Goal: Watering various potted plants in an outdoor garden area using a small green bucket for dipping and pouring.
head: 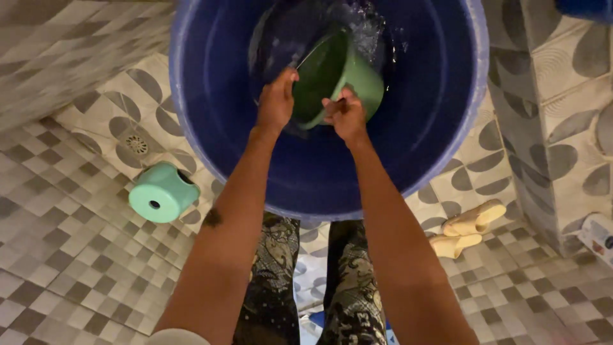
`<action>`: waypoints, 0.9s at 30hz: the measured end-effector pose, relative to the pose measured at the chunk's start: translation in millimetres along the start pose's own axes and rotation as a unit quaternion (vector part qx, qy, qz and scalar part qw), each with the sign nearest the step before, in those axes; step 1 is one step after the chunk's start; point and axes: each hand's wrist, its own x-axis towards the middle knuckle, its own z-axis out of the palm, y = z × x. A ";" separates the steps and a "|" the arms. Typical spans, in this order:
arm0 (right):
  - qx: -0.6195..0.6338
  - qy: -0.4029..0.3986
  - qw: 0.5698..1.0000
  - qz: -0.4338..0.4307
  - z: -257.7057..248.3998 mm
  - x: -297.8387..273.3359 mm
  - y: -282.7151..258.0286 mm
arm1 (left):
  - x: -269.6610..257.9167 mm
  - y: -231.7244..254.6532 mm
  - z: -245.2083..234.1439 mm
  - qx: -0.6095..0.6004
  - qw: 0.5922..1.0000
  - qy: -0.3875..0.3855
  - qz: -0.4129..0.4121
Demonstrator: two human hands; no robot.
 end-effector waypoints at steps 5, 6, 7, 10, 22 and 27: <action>-0.067 0.046 0.995 0.049 43.6 9.4 -29.0 | 12.7 -12.1 -2.3 0.084 0.994 -0.046 -0.061; -0.063 0.048 0.996 0.050 43.7 14.1 -24.1 | 13.1 -17.5 -1.1 0.086 0.993 -0.049 -0.060; -0.043 0.046 0.996 0.066 44.0 18.3 -19.4 | 13.1 -22.7 -0.2 0.082 0.992 -0.067 -0.068; -0.025 0.026 0.998 0.045 35.0 30.2 -11.7 | 22.4 -38.7 5.7 0.059 0.991 -0.098 -0.066; -0.162 0.063 0.962 0.209 -35.6 -61.0 -21.7 | -36.9 107.8 -43.2 -0.011 0.972 -0.193 -0.132; -0.055 0.058 0.983 0.164 -24.9 -103.9 16.8 | -71.5 143.0 -72.1 0.043 0.978 -0.176 -0.100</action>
